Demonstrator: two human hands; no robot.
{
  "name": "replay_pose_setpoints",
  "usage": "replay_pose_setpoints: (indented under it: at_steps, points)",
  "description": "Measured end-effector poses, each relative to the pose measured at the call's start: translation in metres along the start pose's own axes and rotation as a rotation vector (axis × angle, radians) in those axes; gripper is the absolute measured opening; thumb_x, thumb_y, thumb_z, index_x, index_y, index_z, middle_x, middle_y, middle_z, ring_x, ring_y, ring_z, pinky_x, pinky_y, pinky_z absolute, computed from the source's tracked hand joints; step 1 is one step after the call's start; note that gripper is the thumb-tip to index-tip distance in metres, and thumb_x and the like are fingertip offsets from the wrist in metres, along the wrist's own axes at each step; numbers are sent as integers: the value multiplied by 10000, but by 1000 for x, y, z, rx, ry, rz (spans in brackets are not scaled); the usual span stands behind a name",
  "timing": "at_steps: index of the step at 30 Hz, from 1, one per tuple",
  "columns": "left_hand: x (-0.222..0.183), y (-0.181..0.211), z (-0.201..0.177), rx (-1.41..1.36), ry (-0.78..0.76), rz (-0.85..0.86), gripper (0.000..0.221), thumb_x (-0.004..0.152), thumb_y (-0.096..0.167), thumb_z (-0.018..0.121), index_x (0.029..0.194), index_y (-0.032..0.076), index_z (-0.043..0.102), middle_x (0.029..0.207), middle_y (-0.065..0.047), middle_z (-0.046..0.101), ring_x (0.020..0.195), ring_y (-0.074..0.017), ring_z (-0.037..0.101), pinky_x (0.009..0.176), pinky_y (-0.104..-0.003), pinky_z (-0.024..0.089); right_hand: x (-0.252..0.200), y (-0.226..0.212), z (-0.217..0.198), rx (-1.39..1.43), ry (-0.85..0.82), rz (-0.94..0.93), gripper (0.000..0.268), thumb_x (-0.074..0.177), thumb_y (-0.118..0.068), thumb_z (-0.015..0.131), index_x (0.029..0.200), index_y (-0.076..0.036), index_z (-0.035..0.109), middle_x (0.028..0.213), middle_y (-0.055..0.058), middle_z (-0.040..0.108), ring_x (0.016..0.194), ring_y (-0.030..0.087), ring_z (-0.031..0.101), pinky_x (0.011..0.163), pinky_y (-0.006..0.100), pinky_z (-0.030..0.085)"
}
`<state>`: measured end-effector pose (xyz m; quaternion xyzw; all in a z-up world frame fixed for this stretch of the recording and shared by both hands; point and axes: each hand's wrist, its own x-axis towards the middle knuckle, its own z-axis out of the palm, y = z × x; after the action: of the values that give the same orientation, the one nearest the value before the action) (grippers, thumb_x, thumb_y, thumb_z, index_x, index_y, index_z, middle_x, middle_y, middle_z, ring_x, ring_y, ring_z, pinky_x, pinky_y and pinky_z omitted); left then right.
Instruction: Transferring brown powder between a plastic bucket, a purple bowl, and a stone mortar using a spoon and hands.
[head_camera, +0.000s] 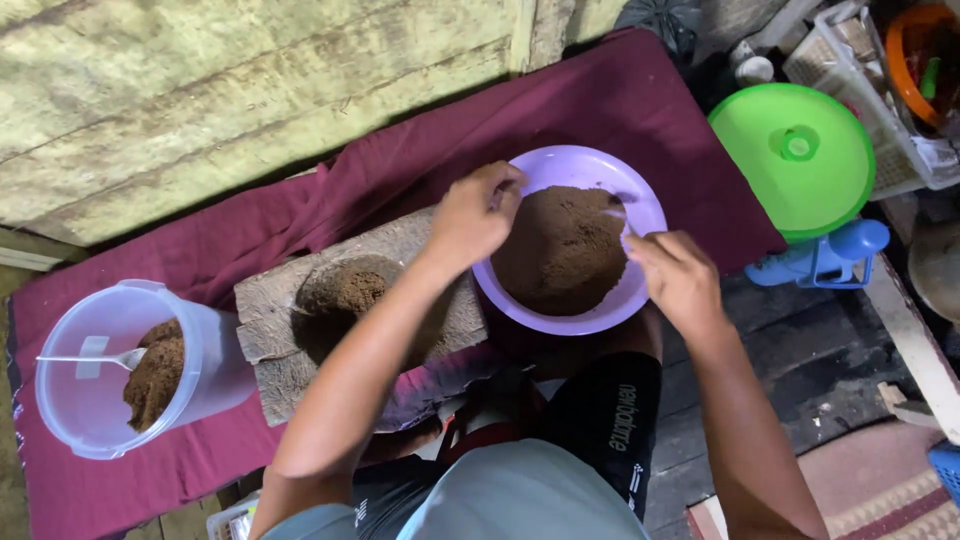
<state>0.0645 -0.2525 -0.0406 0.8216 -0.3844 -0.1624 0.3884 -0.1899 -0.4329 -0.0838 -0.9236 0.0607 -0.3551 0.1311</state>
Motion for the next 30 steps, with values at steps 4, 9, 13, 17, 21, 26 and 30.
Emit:
replay_pose_setpoints:
  at_steps: [4,9,13,17,21,26,30]
  points:
    - [63,-59,40,757,101,234,263,866,440,584,987,233,690,868,-30,669,794,-298,716,669,-498,559,-14,22,22,-187,35,-7,184,1027,-108,660,1129,-167,802,862,11,669,834,211,661,769,327,580]
    - [110,-116,97,927,-397,-168,254,855,131,603,1029,98,785,870,-104,767,825,-354,748,666,-507,542,-56,2,62,-149,-45,142,188,1041,-295,591,979,-230,756,769,6,682,777,230,712,708,363,581]
    - [111,-124,114,848,-349,-264,261,893,117,567,1051,62,767,881,-91,777,852,-333,767,669,-479,567,-30,-46,39,88,-33,181,187,1044,-232,585,1010,-209,768,827,7,725,803,238,719,752,349,584]
    - [104,-107,100,818,-349,-266,256,912,91,567,1084,35,748,924,-106,776,913,-347,765,714,-496,586,-12,-55,58,267,-68,198,159,1017,-205,636,998,-135,778,830,111,744,815,333,727,742,427,594]
    - [97,-99,92,794,-369,-278,257,931,73,569,1122,13,730,967,-126,778,964,-352,764,756,-502,603,-15,4,71,-146,13,176,126,1028,-211,650,1019,-220,775,791,52,707,758,241,730,722,361,594]
    - [94,-96,93,772,-384,-283,269,948,69,542,1142,17,720,1004,-115,777,997,-346,758,782,-497,605,-22,23,65,-175,53,138,129,1045,-187,638,1007,-168,760,811,70,709,781,270,729,729,368,589]
    - [90,-84,83,791,-394,-272,273,946,72,530,1114,28,741,954,-90,781,956,-321,769,753,-486,611,-18,-28,57,168,-72,243,140,1005,-200,653,1003,-210,793,831,34,766,811,269,749,776,373,602]
